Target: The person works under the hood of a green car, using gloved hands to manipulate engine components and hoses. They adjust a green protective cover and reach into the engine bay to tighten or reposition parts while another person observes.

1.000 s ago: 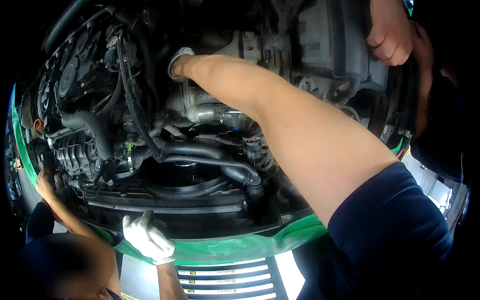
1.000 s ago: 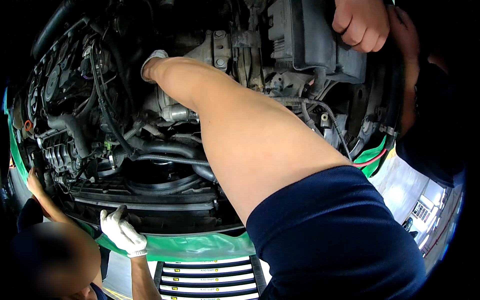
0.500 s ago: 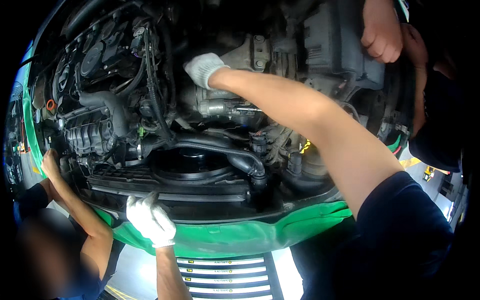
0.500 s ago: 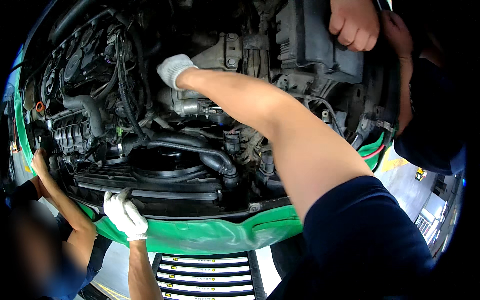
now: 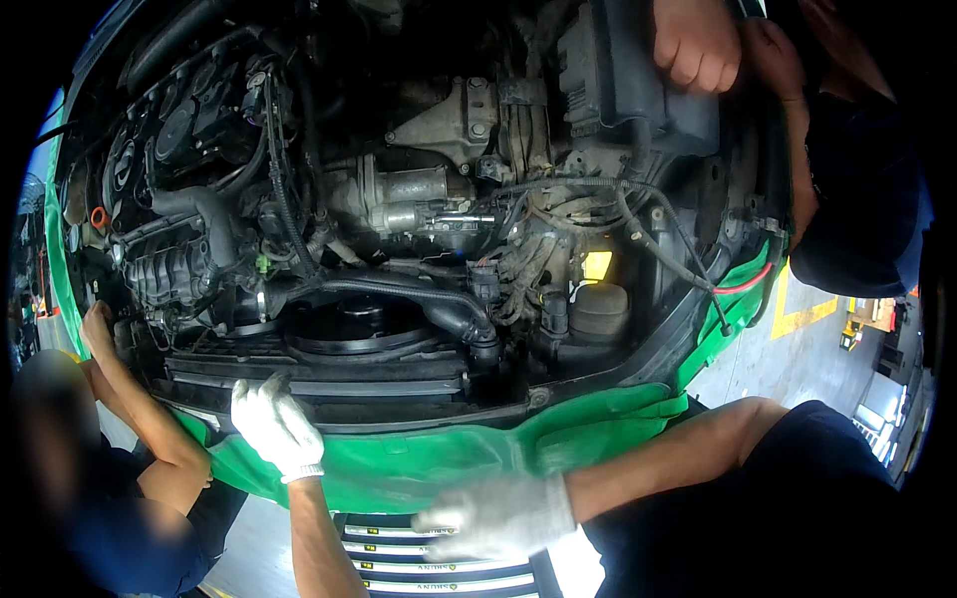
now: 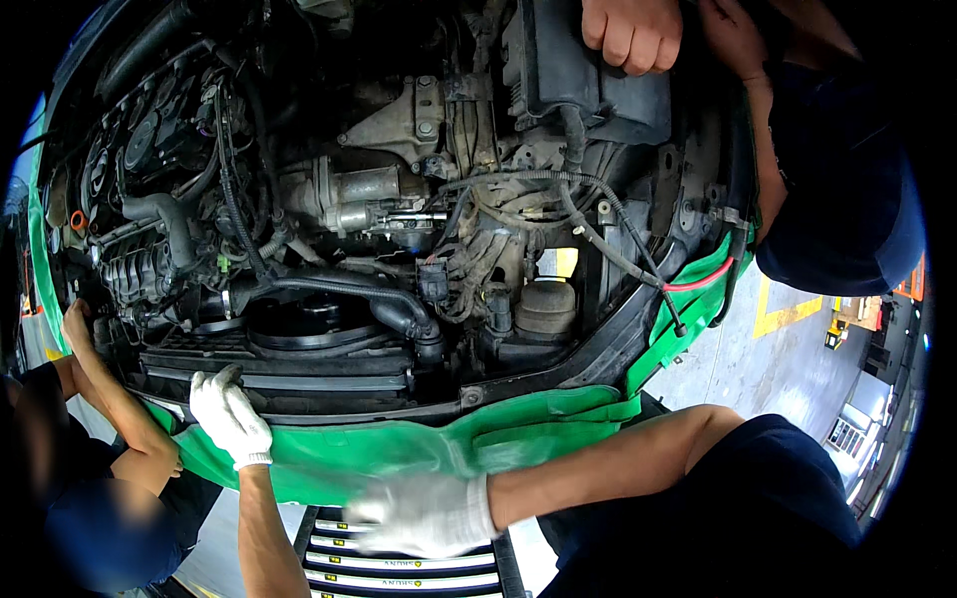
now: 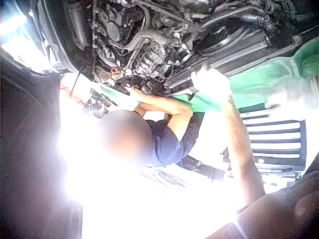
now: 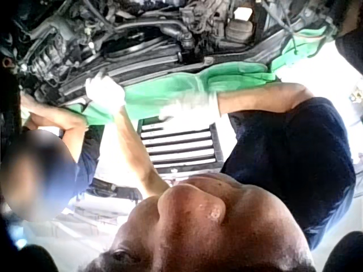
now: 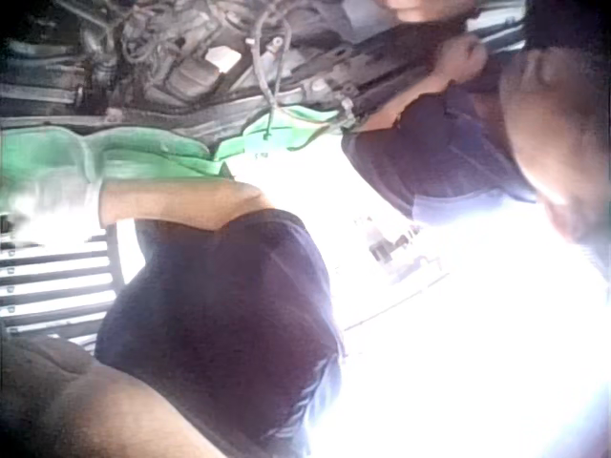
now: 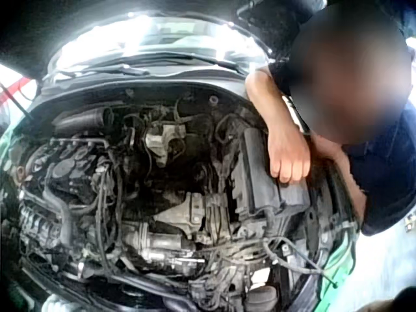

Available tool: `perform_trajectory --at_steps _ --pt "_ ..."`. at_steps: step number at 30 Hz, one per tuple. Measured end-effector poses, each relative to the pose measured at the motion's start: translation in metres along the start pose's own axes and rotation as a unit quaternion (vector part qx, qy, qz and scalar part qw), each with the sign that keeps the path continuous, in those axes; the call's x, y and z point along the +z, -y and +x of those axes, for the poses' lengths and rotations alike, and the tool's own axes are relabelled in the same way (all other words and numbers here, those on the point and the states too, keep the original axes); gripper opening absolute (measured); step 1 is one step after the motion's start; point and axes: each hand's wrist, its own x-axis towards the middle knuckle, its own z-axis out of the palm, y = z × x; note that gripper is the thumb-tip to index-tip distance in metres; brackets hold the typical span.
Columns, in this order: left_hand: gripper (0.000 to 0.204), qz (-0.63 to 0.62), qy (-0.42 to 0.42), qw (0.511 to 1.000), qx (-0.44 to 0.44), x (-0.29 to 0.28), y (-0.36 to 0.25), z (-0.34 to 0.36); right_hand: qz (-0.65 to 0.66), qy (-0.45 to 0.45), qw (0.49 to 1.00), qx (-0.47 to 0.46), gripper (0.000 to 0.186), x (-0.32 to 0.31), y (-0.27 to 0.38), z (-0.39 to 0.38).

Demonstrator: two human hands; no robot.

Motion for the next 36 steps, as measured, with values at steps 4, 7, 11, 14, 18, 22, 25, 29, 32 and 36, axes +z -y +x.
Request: perform_trajectory --at_steps 4,7,11,14,18,22,25,29,32,36 --pt "0.028 0.014 0.021 1.000 -0.014 0.001 -0.003 0.003 -0.019 0.130 0.982 -0.133 0.014 0.057 -0.008 -0.048" --pt "0.028 0.018 0.021 0.999 -0.017 -0.002 -0.001 0.000 -0.043 0.237 0.970 -0.035 0.014 0.030 0.012 -0.027" --pt "0.027 -0.004 -0.013 1.000 -0.010 -0.008 -0.003 0.002 -0.018 0.189 0.981 -0.030 0.017 0.031 -0.013 -0.033" --pt "0.027 -0.018 -0.019 1.000 0.004 -0.009 -0.008 0.008 -0.108 0.342 0.931 -0.063 0.021 0.048 -0.022 -0.048" --pt "0.027 -0.011 -0.038 0.999 0.012 -0.007 -0.004 0.009 0.098 0.401 0.881 0.230 0.029 0.051 -0.001 -0.038" --pt "0.026 -0.050 -0.058 0.997 0.027 -0.008 -0.008 0.018 -0.030 0.344 0.938 -0.016 0.031 0.060 -0.006 -0.037" --pt "0.026 -0.059 -0.052 0.997 0.021 -0.010 -0.005 0.014 0.104 0.293 0.947 0.080 0.030 -0.024 0.014 0.024" --pt "0.026 -0.059 -0.040 0.997 0.021 -0.011 -0.004 0.017 0.069 0.207 0.973 0.077 0.026 -0.063 -0.010 0.035" --pt "0.026 -0.060 -0.044 0.997 0.021 -0.012 -0.005 0.018 0.048 0.021 0.998 0.018 0.015 -0.071 -0.017 0.031" --pt "0.028 -0.053 -0.030 0.998 0.016 -0.014 -0.004 0.017 -0.070 -0.089 0.991 0.074 0.016 -0.110 -0.034 0.048"
